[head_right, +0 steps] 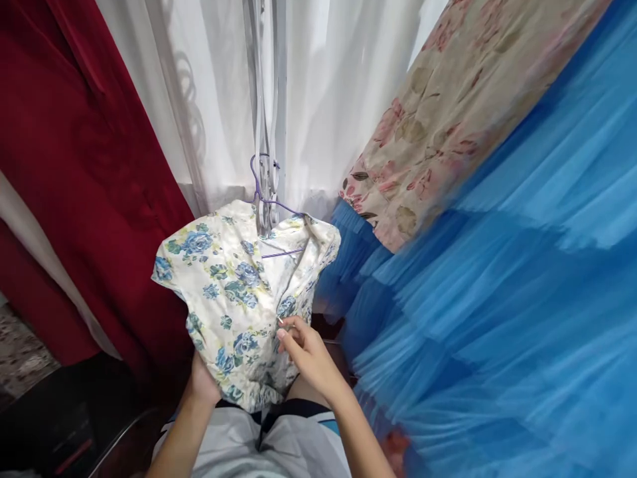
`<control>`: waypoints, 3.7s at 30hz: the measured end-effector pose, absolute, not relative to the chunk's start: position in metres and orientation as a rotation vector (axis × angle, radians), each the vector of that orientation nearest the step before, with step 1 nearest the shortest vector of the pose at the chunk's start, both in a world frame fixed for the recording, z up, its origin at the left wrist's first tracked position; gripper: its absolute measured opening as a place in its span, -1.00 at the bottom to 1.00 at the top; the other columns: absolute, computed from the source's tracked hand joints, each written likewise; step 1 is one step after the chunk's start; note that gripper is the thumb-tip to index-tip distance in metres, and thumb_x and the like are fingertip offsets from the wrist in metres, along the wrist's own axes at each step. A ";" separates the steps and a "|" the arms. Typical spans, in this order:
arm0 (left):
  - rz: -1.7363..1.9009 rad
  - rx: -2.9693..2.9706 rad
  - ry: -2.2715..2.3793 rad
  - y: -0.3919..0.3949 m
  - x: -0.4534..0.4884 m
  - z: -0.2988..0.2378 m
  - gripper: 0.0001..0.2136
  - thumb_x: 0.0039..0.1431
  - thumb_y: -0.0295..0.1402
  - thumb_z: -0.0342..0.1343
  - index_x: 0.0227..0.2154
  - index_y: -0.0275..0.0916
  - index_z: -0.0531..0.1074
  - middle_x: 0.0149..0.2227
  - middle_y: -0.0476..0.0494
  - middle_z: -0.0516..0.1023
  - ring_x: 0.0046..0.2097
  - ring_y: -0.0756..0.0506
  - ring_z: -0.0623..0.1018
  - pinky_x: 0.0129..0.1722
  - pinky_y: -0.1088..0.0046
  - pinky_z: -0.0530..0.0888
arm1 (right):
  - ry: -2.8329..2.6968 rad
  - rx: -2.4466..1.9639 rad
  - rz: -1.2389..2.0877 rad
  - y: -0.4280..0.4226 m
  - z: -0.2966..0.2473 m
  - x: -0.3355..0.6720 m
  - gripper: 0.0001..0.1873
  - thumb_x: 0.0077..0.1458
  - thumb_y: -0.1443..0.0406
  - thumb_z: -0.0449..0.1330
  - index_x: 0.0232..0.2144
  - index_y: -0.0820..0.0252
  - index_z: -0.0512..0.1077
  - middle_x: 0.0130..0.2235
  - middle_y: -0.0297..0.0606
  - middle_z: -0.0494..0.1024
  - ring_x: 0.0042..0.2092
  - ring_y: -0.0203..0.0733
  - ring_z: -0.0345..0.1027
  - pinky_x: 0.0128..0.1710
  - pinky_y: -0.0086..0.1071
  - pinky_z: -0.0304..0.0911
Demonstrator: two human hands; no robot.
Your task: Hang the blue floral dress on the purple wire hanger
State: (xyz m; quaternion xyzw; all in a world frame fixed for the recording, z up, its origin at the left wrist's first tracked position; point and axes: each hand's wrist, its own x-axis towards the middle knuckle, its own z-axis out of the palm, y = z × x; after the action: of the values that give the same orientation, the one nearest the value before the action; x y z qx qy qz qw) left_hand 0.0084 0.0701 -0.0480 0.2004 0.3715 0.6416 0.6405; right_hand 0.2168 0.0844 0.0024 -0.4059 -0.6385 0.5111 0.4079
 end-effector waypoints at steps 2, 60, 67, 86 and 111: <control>1.455 0.524 0.824 0.064 -0.003 -0.054 -0.31 -0.21 0.30 0.22 0.01 0.12 0.50 0.07 -0.15 0.54 0.22 -0.37 0.40 0.09 0.03 0.47 | -1.608 -0.999 1.234 0.088 -0.002 0.201 -0.68 0.26 0.01 0.11 -0.19 0.12 0.41 -0.49 -0.34 0.49 -0.48 -0.24 0.24 -0.44 -0.38 0.14; 1.784 2.385 1.116 0.166 -0.010 0.152 -0.87 0.29 -0.44 0.05 -0.22 -0.23 0.50 -0.25 -0.10 0.60 -0.22 -0.06 0.57 -0.16 0.43 0.46 | -1.388 -0.575 0.976 0.166 0.121 0.130 -0.65 0.12 0.09 0.25 -0.48 0.11 0.20 -0.67 -0.58 0.05 -0.64 -0.44 -0.22 -0.62 -0.45 -0.29; 1.858 2.102 1.032 0.169 -0.006 0.132 -0.89 0.31 -0.38 0.05 -0.21 -0.24 0.46 -0.34 -0.07 0.54 -0.35 -0.02 0.54 -0.29 0.47 0.48 | -1.401 -0.561 1.023 0.183 0.109 0.124 -0.71 0.11 0.08 0.24 -0.26 0.16 0.37 -0.66 -0.59 0.04 -0.63 -0.41 -0.23 -0.62 -0.44 -0.27; 2.019 0.315 0.946 0.217 -0.123 0.062 -0.77 0.31 -0.57 -0.18 -0.45 -0.28 0.27 -0.49 -0.04 0.43 -0.41 0.02 0.48 -0.30 0.49 0.44 | -1.421 -0.742 1.226 0.121 0.035 0.127 -0.69 0.15 0.16 0.20 -0.53 0.14 0.23 -0.67 -0.56 0.06 -0.61 -0.41 -0.19 -0.58 -0.44 -0.27; 0.807 1.566 0.593 0.058 0.039 0.010 -0.43 0.22 0.15 -0.02 0.06 -0.21 0.31 -0.06 -0.27 0.49 -0.01 -0.21 0.48 -0.01 0.30 0.42 | -1.488 -0.727 1.783 0.042 0.047 0.225 -0.66 0.14 0.04 0.24 -0.46 0.20 0.46 -0.50 -0.31 0.36 -0.46 -0.27 0.16 -0.46 -0.40 0.08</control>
State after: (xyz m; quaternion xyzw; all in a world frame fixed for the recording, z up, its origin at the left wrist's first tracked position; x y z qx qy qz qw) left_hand 0.0390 0.0576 0.0101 0.6750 0.2555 0.3480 0.5983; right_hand 0.2252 0.0421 0.0470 -0.2801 -0.5737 0.6871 0.3468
